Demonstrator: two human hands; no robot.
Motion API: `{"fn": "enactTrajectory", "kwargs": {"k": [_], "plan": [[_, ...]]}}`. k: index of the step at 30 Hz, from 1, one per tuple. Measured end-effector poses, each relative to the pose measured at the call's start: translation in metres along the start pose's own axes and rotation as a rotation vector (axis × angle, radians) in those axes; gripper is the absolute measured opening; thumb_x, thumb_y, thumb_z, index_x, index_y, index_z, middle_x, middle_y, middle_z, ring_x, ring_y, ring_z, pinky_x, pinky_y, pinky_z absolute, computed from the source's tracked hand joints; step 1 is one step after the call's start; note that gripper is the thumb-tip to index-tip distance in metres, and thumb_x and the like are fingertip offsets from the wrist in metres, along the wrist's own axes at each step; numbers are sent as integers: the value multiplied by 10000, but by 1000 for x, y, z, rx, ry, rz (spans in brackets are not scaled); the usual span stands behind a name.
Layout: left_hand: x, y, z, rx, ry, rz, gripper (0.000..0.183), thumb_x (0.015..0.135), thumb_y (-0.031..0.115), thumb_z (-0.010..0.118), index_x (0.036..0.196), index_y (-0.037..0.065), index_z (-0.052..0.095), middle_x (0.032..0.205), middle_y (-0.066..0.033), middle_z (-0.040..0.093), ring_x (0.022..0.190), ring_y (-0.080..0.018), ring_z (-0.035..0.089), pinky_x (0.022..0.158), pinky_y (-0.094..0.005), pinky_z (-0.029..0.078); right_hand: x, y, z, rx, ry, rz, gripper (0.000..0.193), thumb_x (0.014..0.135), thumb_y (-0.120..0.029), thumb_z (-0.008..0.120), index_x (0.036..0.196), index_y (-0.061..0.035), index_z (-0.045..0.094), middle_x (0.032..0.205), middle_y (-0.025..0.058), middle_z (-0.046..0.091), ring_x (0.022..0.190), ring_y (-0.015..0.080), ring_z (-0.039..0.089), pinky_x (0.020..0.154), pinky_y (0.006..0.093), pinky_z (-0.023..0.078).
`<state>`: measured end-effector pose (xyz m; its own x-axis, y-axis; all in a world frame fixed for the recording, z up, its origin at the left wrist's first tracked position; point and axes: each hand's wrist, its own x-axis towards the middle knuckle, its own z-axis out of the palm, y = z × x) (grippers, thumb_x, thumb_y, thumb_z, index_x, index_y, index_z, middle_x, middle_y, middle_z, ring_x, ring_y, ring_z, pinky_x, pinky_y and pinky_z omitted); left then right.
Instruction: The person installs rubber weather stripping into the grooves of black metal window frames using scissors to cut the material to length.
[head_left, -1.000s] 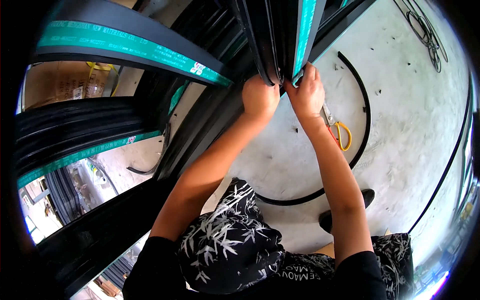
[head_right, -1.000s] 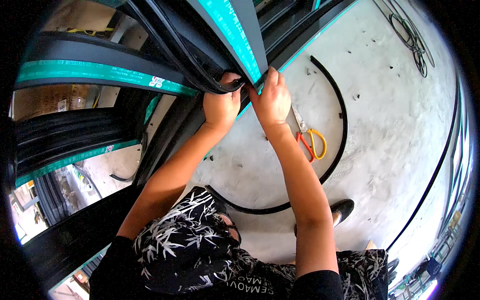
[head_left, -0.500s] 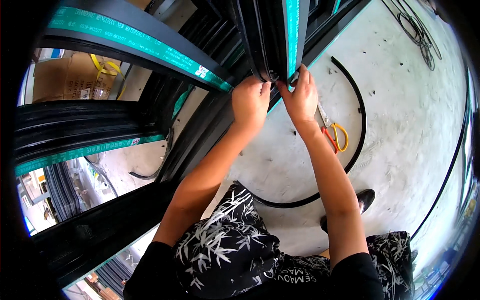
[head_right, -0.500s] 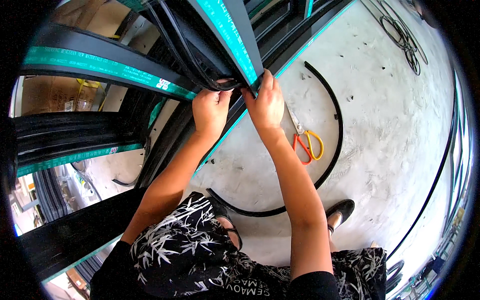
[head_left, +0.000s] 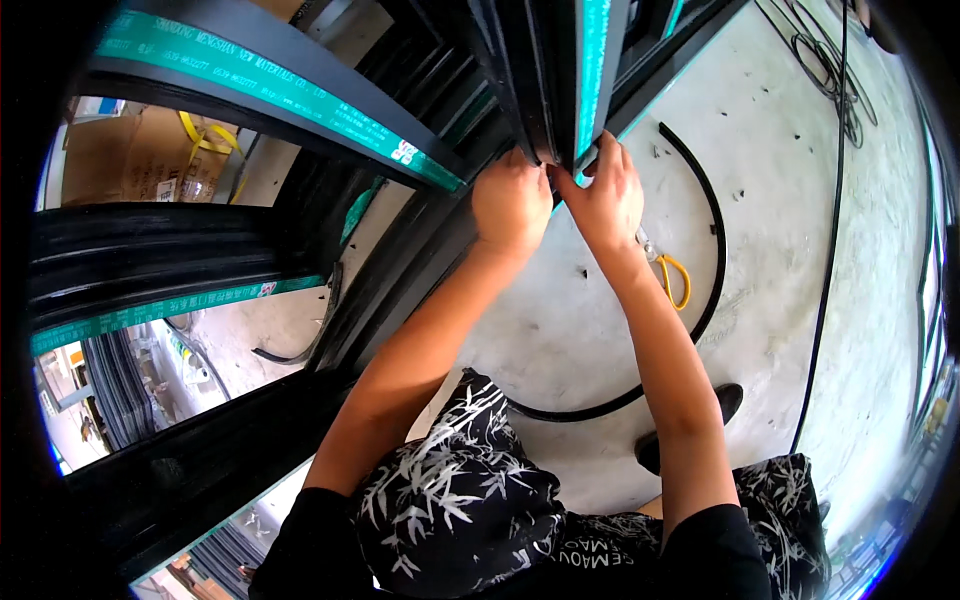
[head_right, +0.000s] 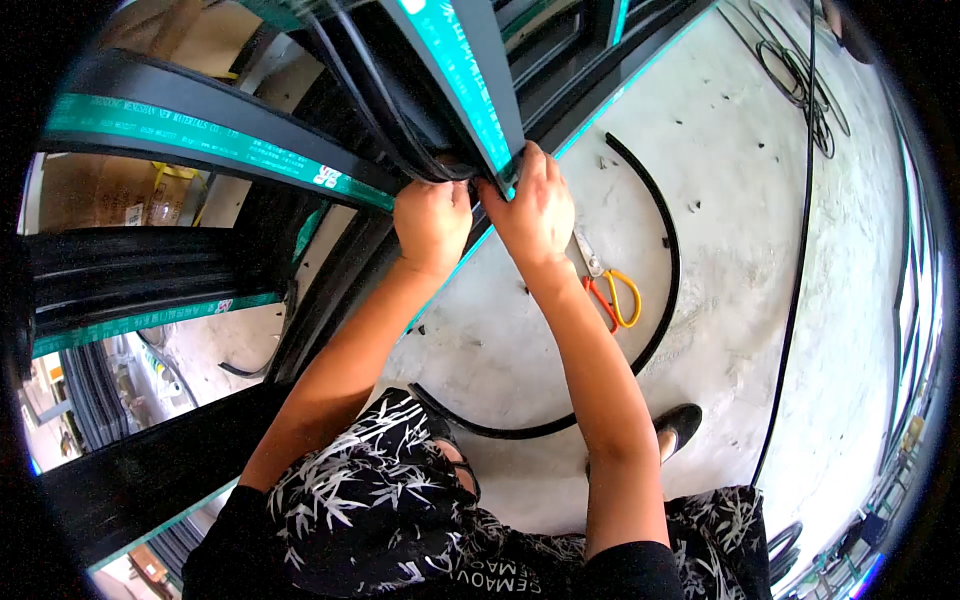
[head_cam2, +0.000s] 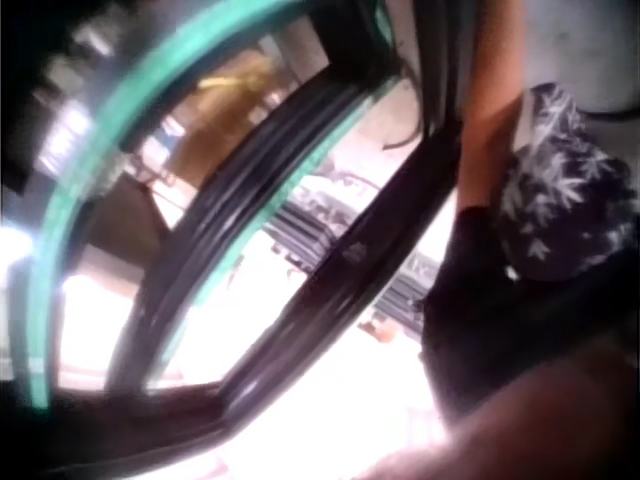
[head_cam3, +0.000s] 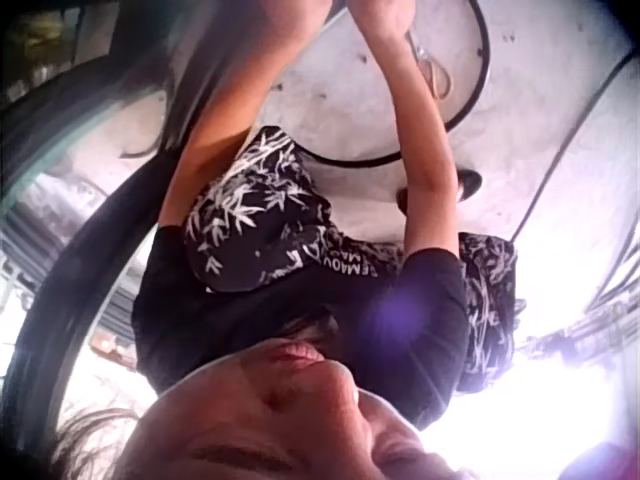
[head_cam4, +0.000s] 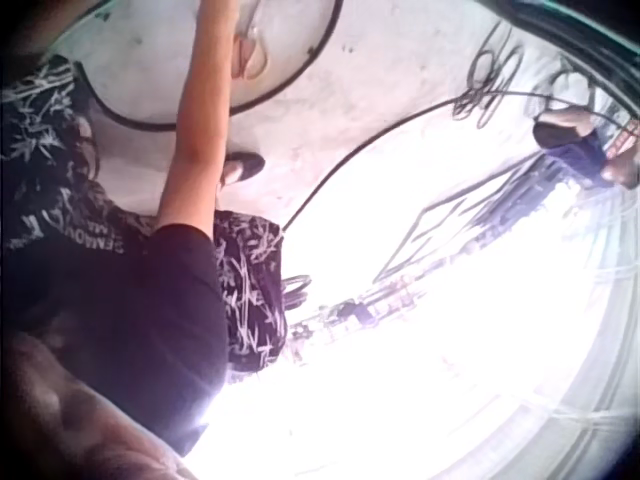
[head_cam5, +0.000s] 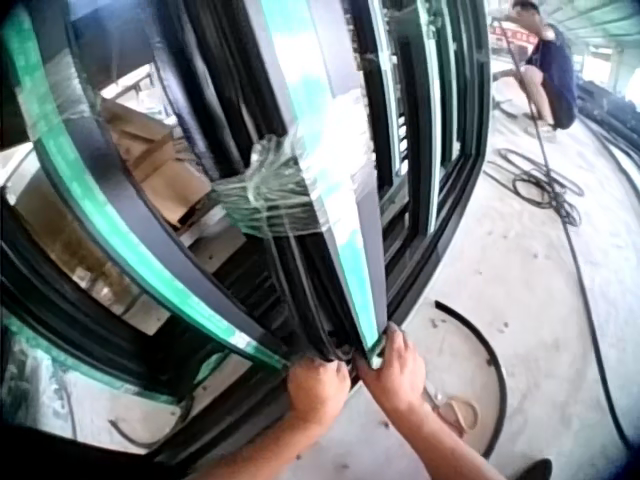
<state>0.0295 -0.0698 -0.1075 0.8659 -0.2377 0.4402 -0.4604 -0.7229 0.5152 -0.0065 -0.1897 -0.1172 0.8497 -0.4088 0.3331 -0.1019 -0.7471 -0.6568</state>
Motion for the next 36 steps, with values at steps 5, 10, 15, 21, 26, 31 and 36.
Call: {"fn": "enactTrajectory", "kwargs": {"k": [5, 10, 15, 21, 26, 31, 36], "plan": [[2, -5, -2, 49, -77, 0, 75, 827, 108, 636, 852, 39, 619, 740, -165, 643, 653, -379, 626, 592, -475, 511, 6, -3, 2, -66, 28, -7, 665, 684, -340, 819, 1184, 6, 547, 994, 171, 638, 838, 378, 643, 690, 433, 540], [12, 18, -46, -211, -65, -103, 115, 869, 183, 656, 866, 68, 661, 796, -146, 655, 710, -365, 626, 609, -453, 491, 8, 4, 0, -36, -14, -7, 669, 699, -341, 813, 1189, 18, 534, 1024, 185, 627, 891, 378, 638, 716, 423, 539], [20, 17, -48, -147, 30, -46, 80, 841, 109, 665, 903, 64, 641, 803, -142, 650, 706, -354, 616, 601, -444, 480, 6, -17, -8, 139, 25, 18, 658, 696, -234, 818, 1214, 38, 517, 963, 165, 606, 806, 315, 611, 707, 397, 523], [26, 23, -42, -57, 83, -5, 53, 808, 85, 656, 855, 73, 634, 757, -129, 638, 675, -358, 610, 587, -448, 480, 15, -18, -5, 87, 90, -14, 612, 684, -197, 826, 1179, 28, 544, 927, 149, 604, 732, 288, 613, 640, 387, 519], [26, 23, -45, -41, 70, 32, 33, 807, 91, 653, 816, 81, 623, 720, -123, 630, 656, -347, 612, 567, -448, 469, 19, -24, -16, 113, -5, 39, 598, 689, -213, 829, 1162, 28, 553, 910, 142, 604, 723, 284, 615, 636, 375, 520], [30, 22, -42, 54, 55, -10, 42, 811, 105, 647, 811, 84, 610, 685, -133, 624, 628, -345, 617, 551, -448, 481, 25, -36, -21, 75, 26, -1, 604, 690, -267, 830, 1151, 22, 568, 944, 149, 623, 780, 333, 632, 660, 400, 526], [37, 31, -70, -116, -84, -43, 104, 837, 170, 674, 863, 74, 644, 740, -122, 647, 662, -330, 635, 575, -422, 494, 25, -32, -20, 34, 21, 2, 625, 688, -302, 827, 1162, 11, 567, 1000, 163, 639, 861, 379, 641, 703, 420, 539]]}}
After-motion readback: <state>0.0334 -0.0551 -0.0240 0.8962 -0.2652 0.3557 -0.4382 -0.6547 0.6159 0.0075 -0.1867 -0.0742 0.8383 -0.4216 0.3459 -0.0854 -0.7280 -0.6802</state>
